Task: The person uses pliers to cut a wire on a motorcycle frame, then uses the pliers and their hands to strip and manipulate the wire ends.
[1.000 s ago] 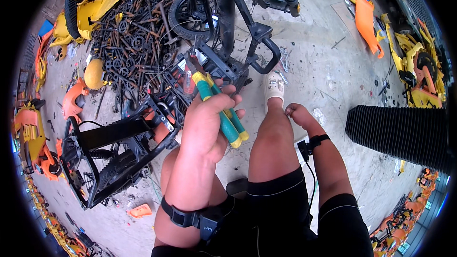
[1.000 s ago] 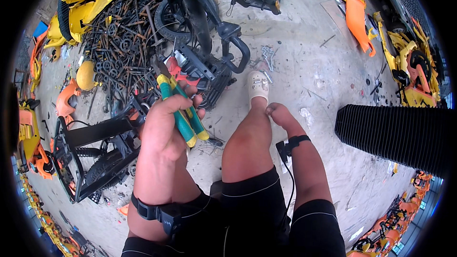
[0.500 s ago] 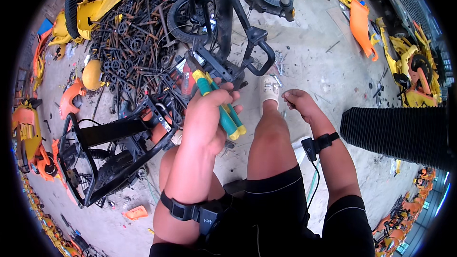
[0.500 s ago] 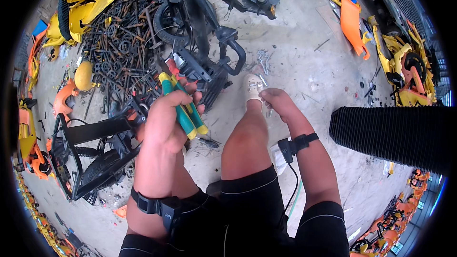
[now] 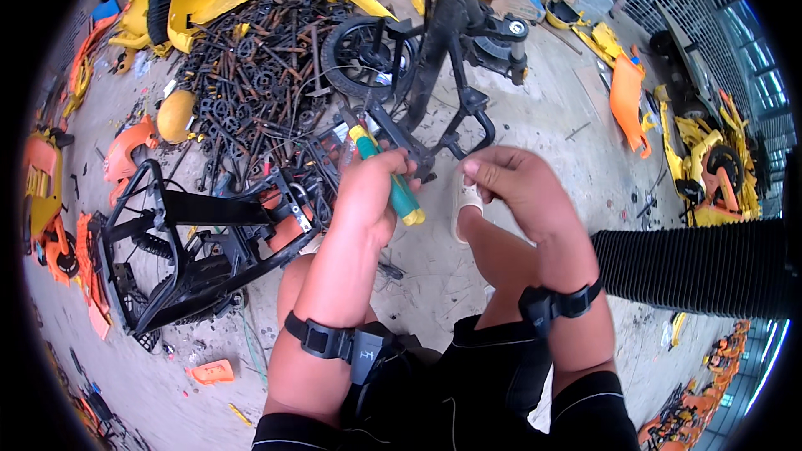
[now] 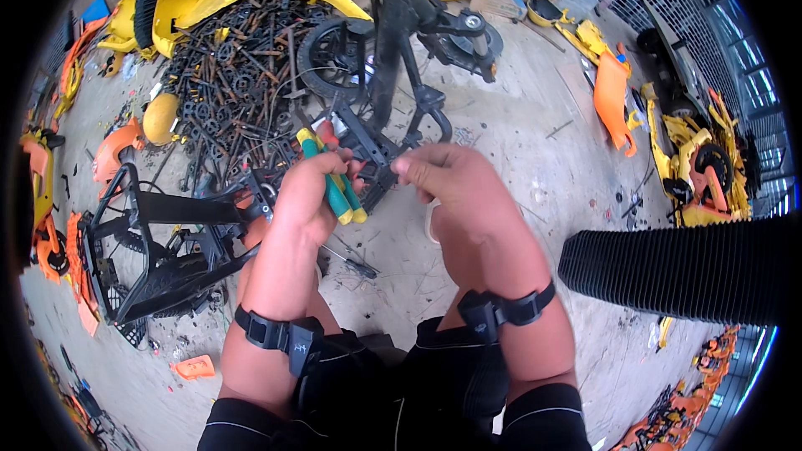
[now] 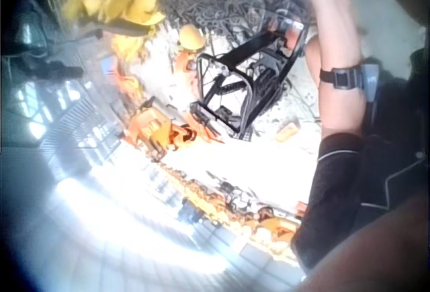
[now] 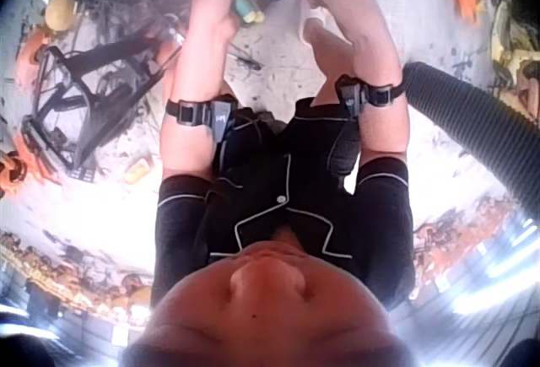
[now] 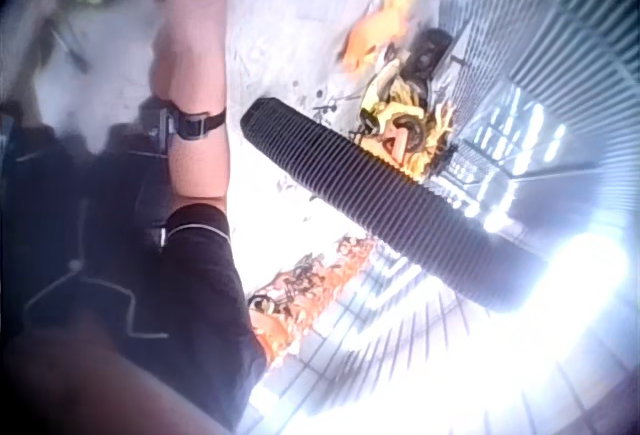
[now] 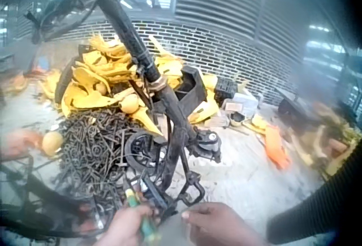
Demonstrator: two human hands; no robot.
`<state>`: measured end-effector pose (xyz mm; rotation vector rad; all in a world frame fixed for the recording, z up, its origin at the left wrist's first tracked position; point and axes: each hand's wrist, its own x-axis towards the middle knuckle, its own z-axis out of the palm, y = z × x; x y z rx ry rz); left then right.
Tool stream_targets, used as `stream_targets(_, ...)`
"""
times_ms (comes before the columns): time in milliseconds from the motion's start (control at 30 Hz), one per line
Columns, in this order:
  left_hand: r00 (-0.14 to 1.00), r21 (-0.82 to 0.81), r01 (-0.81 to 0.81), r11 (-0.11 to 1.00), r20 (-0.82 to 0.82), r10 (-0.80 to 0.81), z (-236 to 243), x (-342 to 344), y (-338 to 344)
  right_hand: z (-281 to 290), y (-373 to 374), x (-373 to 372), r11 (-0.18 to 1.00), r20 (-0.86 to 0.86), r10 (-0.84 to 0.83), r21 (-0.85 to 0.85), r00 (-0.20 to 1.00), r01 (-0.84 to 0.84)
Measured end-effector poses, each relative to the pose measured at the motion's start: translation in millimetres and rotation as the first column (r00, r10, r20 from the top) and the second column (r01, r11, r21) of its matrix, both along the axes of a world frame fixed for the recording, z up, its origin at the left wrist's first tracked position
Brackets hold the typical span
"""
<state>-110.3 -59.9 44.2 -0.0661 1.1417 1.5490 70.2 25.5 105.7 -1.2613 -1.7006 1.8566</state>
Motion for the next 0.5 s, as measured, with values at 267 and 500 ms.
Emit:
stream_targets(267, 0.991, -0.036, -0.096, 0.995, -0.092, 0.092, 22.0, -23.4, -29.7, -53.4, -32.1, -17.2, 0.939, -0.234, -0.159, -0.336, 0.959, 0.074)
stream_targets(500, 0.988, -0.115, -0.059, 0.992, -0.145, 0.042, 16.2, -28.0, -36.0, -66.4, -17.8, -37.1, 0.983, -0.286, -0.028, -0.181, 0.958, -0.026)
